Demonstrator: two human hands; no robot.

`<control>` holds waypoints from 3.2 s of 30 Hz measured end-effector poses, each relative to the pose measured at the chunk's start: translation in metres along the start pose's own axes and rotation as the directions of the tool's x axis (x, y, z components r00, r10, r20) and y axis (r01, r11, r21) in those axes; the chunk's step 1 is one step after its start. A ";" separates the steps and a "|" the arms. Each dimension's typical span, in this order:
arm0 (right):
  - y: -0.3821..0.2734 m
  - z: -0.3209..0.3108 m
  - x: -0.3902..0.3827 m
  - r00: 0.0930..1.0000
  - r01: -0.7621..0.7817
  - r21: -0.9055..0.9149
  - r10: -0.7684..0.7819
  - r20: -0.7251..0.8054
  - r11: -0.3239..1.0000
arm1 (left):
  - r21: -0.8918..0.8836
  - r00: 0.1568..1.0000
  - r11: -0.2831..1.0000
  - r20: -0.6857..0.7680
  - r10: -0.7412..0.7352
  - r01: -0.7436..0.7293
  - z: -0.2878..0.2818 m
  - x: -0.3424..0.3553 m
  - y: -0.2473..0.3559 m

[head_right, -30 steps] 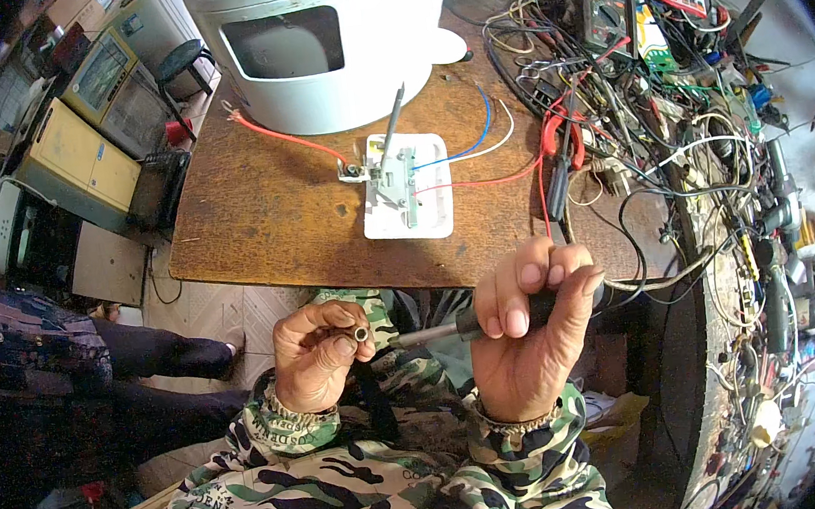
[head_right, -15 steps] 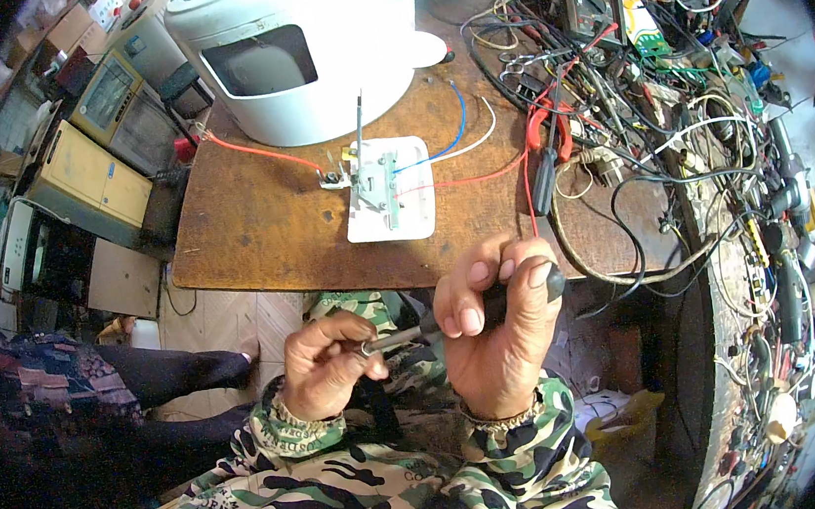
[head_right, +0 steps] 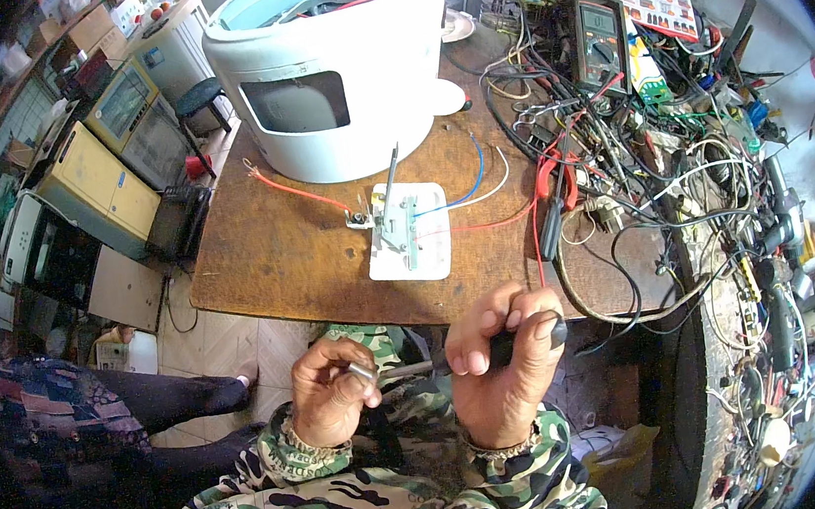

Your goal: The person repairs a white appliance by connecting internal wires and testing a small circuit board. They use a screwdriver to secure connections inside the device and a multimeter to test the board's functionality.

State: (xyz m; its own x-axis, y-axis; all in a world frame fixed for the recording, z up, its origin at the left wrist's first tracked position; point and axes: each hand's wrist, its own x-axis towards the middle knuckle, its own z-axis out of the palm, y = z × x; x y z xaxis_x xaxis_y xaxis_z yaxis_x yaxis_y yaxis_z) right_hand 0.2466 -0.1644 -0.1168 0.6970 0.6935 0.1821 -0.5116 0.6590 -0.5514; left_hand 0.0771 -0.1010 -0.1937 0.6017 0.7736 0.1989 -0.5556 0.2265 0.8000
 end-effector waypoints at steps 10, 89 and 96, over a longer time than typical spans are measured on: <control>0.006 0.000 -0.001 0.999 0.015 0.077 -0.012 -0.039 0.997 | -0.130 0.998 0.990 -0.010 -0.064 0.062 0.014 -0.009 0.000; 0.053 0.120 0.115 0.907 0.363 -0.569 -0.140 0.397 0.738 | 0.844 0.995 0.529 0.101 -0.009 -0.082 -0.017 0.145 0.058; 0.045 0.126 0.110 0.874 0.445 -0.695 -0.103 0.476 0.565 | 0.729 0.992 0.685 0.089 -0.088 -0.005 -0.018 0.144 0.055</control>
State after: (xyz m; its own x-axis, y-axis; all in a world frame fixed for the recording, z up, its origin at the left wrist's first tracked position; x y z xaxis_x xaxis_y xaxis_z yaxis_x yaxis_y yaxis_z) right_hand 0.2370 -0.0219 -0.0194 0.4224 0.6768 0.6030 0.3701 0.4785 -0.7963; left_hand 0.1226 0.0338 -0.1315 0.6969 0.6949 0.1772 0.0349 -0.2796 0.9595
